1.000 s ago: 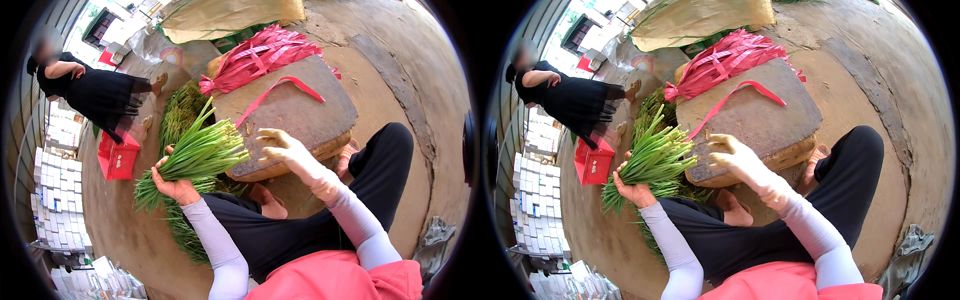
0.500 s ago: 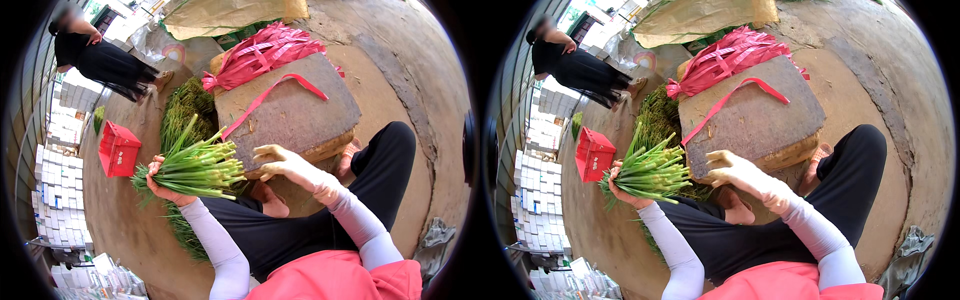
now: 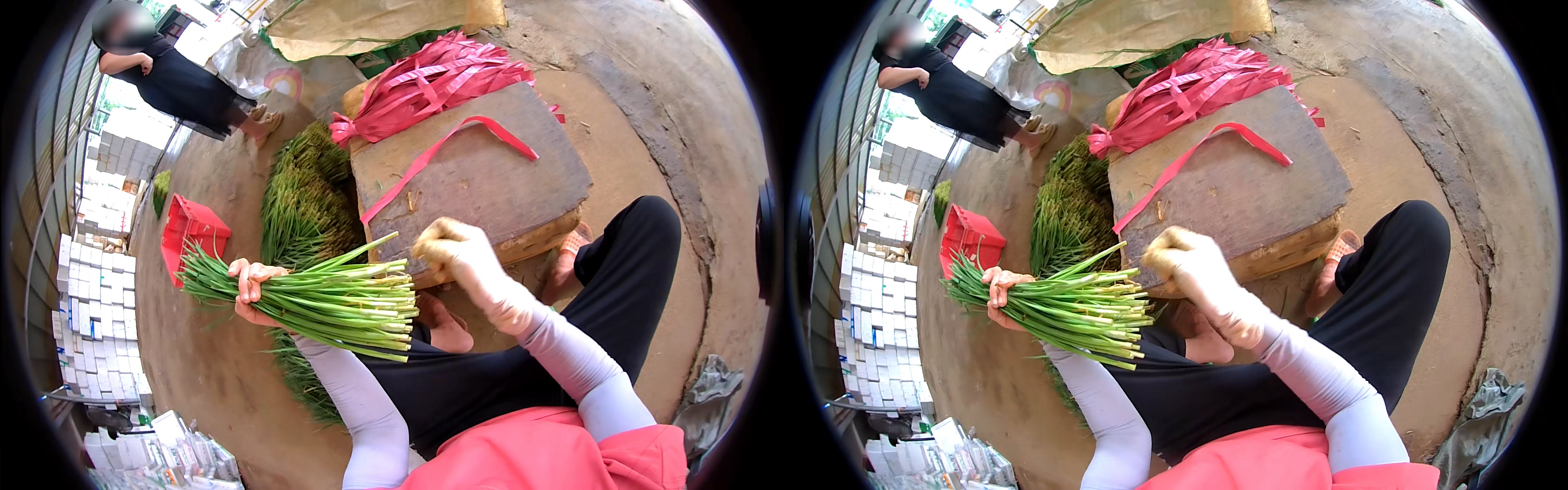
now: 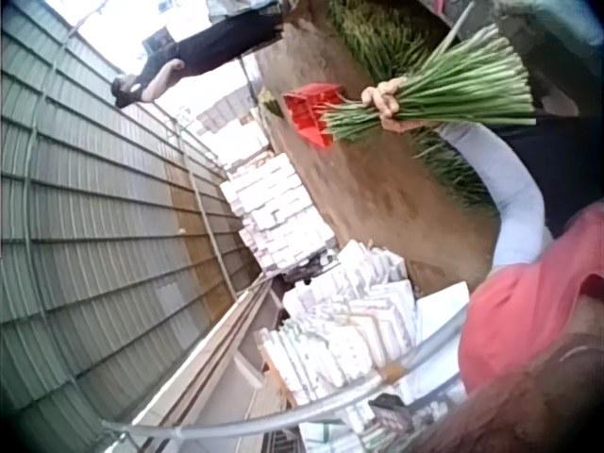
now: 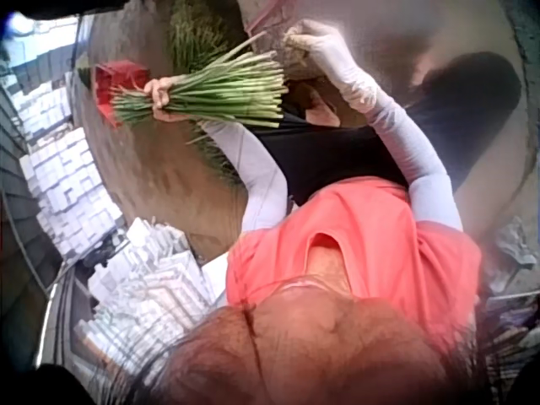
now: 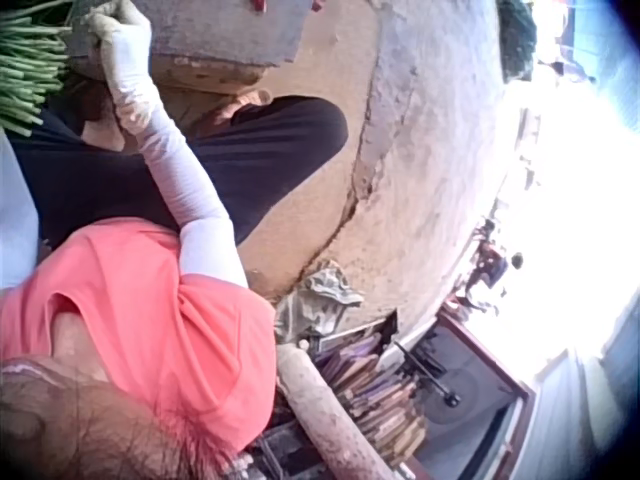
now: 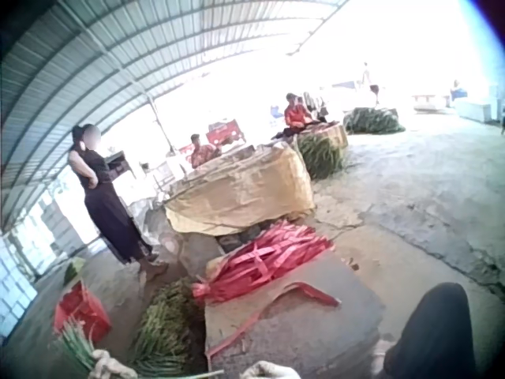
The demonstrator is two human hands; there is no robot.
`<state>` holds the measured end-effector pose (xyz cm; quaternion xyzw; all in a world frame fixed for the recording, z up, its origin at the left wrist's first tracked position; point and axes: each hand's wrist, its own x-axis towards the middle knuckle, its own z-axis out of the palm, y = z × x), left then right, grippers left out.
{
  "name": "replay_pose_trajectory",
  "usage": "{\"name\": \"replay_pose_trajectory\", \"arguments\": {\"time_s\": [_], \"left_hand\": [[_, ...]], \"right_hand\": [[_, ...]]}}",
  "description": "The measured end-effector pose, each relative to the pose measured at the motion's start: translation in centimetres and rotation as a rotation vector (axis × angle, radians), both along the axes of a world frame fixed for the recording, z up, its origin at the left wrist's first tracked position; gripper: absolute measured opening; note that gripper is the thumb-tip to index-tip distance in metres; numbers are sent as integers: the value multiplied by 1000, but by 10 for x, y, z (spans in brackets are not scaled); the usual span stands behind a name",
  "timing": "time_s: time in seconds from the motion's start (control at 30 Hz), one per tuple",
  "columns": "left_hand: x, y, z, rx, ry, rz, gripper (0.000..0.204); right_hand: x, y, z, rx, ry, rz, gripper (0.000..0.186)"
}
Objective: The person gathers a bunch of green chives by hand, aligns them on a wooden block, and ties them together using a pink plastic strap.
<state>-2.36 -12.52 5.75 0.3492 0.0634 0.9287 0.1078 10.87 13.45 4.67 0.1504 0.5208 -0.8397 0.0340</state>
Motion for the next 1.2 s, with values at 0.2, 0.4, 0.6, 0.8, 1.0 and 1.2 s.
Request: {"name": "replay_pose_trajectory", "arguments": {"time_s": [0.2, 0.4, 0.6, 0.8, 1.0, 1.2], "left_hand": [[4, -9, 3, -7, 12, 47, 33], [2, 0, 2, -72, 60, -17, 27], [8, 6, 0, -137, 100, -19, 20], [6, 3, 2, -143, 125, 9, 16], [4, -1, 6, -189, 168, -4, 14], [4, 11, 5, -203, 155, 24, 16]], "right_hand": [[16, 16, -24, 309, 352, -27, 17], [13, -34, -7, 94, 222, 54, 29], [16, -24, 0, -517, -54, -89, 8], [23, 17, -66, 446, 202, -397, 9], [35, 14, -45, 681, 440, -285, 19], [20, -18, -28, 765, 589, 13, 21]]}}
